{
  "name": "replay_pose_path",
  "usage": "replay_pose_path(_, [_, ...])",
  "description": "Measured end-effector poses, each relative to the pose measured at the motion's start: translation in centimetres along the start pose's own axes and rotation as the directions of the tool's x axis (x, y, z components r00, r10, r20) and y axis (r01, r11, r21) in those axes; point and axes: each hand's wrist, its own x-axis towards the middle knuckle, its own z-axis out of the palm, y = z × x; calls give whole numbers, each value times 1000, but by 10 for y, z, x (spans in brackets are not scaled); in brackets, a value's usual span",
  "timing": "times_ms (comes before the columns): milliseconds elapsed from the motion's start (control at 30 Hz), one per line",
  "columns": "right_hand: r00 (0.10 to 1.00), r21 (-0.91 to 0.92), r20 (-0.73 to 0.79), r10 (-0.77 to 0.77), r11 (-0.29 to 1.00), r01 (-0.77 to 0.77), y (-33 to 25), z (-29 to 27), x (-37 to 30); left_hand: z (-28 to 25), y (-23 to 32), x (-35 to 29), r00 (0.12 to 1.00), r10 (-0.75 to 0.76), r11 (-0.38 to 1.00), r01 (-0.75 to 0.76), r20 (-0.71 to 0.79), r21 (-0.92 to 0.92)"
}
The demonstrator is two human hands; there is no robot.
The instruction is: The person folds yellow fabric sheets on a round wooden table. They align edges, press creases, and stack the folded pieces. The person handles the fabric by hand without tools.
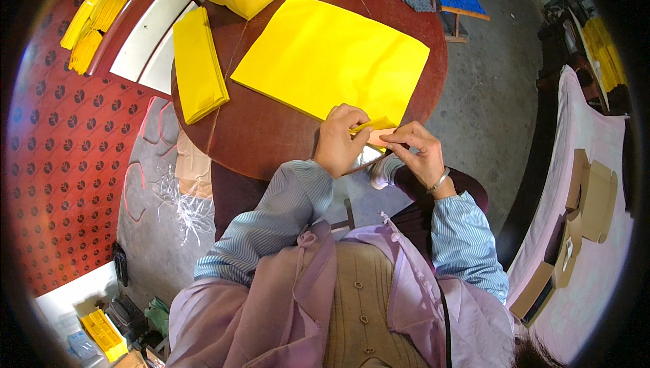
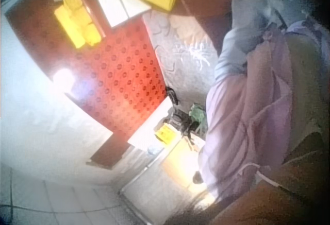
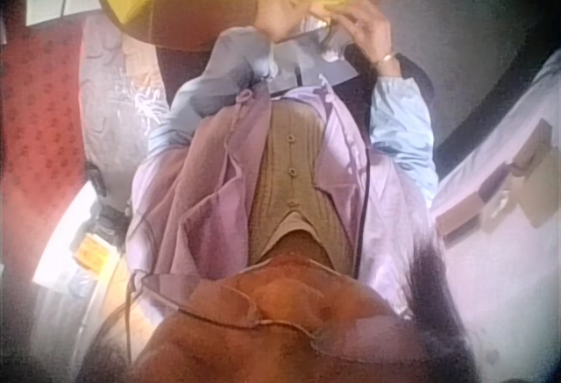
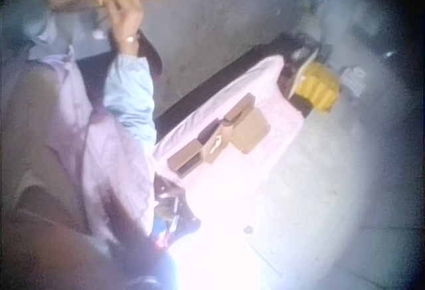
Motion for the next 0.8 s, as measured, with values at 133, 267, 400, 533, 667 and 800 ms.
replay_pose_path(133, [999,-6,-12,31,999,-31,2,1,1,-5,-2,1,997,-70,998,70,45,-7])
replay_pose_path(267, [990,113,-25,138,985,-134,5,3,4,-11,0,3,986,-123,991,129,113,-43])
replay_pose_path(400, [962,192,17,274,943,-272,8,6,5,-15,1,4,986,-102,993,108,135,-39])
replay_pose_path(533, [944,251,48,325,911,-326,13,7,3,-15,2,4,984,-115,992,120,137,-35])
replay_pose_path(667, [948,305,53,312,899,-313,16,7,2,-15,2,3,985,-106,993,113,133,-45])
replay_pose_path(800, [942,295,64,329,896,-332,16,5,2,-14,1,3,983,-127,990,134,134,-50])
